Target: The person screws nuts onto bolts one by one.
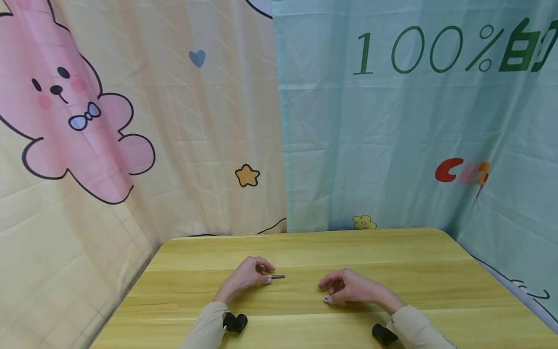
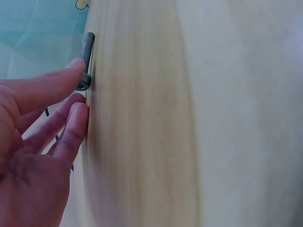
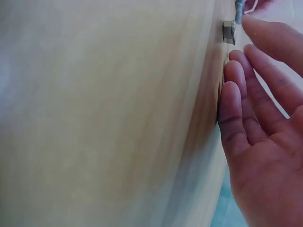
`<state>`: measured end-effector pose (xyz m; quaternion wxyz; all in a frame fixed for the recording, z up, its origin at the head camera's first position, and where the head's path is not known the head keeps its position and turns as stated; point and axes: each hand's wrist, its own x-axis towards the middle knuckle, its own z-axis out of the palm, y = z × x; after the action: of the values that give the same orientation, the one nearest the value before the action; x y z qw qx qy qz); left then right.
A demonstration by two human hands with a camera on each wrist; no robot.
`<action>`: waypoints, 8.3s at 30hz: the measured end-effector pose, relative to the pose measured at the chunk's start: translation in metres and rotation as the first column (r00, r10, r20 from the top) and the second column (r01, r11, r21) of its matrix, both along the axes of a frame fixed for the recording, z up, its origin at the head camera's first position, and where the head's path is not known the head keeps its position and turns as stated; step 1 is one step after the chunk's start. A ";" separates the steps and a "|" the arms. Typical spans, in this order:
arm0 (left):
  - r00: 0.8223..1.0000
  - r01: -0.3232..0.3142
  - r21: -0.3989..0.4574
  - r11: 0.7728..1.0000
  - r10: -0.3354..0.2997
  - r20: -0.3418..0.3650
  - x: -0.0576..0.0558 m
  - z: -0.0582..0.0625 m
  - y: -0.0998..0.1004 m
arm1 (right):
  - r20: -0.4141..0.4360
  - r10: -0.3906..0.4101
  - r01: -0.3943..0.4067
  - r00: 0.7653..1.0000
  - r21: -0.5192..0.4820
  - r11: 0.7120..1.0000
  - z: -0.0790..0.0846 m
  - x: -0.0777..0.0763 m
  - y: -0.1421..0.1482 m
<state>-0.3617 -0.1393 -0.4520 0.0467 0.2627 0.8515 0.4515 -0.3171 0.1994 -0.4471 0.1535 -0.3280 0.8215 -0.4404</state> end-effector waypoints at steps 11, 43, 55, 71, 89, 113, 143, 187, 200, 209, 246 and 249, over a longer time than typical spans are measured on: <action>1.000 -0.029 0.004 1.000 0.029 -0.011 -0.001 -0.002 0.001 | 0.017 0.012 -0.012 1.000 -0.022 1.000 -0.001 0.001 -0.002; 0.997 -0.073 -0.008 0.997 0.073 -0.015 -0.003 -0.005 0.002 | -0.002 -0.041 0.041 0.999 0.012 0.999 0.000 0.002 -0.005; 0.995 -0.099 0.013 0.995 0.099 0.012 0.001 -0.002 0.003 | 0.018 -0.039 0.039 0.999 0.013 0.999 -0.001 0.002 -0.005; 0.990 -0.140 0.144 0.980 0.142 0.002 0.018 0.009 0.008 | -0.002 -0.037 0.037 0.999 0.025 0.999 0.000 0.003 -0.007; 0.985 -0.165 0.207 0.964 0.171 -0.014 0.030 0.018 0.014 | -0.031 -0.049 0.052 0.998 0.094 0.994 0.000 0.004 -0.011; 0.981 -0.191 0.206 0.960 0.195 -0.003 0.036 0.030 0.014 | -0.115 -0.058 0.072 0.992 0.118 0.990 0.005 0.007 -0.014; 0.983 -0.183 0.226 0.957 0.185 0.011 0.039 0.032 0.017 | 0.175 -0.168 0.209 0.970 -0.253 0.945 0.008 0.020 -0.015; 0.985 -0.167 0.206 0.964 0.174 -0.017 0.043 0.039 0.021 | 0.333 -0.274 0.405 0.902 -0.434 0.805 0.030 0.026 -0.036; 0.979 -0.196 0.236 0.952 0.203 -0.004 0.047 0.047 0.020 | 0.367 -0.351 0.497 0.862 -0.469 0.730 0.039 0.028 -0.048; 0.972 -0.229 0.247 0.942 0.233 0.012 0.053 0.056 0.022 | 0.415 -0.341 0.526 0.844 -0.510 0.681 0.045 0.031 -0.052; 0.978 -0.192 0.309 0.932 0.207 -0.016 0.064 0.072 0.036 | 0.512 -0.151 0.499 0.846 -0.657 0.566 0.056 0.032 -0.065; 0.980 -0.183 0.307 0.934 0.199 -0.021 0.065 0.072 0.038 | 0.513 -0.137 0.492 0.847 -0.661 0.567 0.057 0.034 -0.067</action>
<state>-0.2965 -0.1010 -0.3798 -0.0602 0.1943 0.7945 0.5721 -0.2836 0.1329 -0.3905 0.0815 -0.1063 0.5464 -0.8267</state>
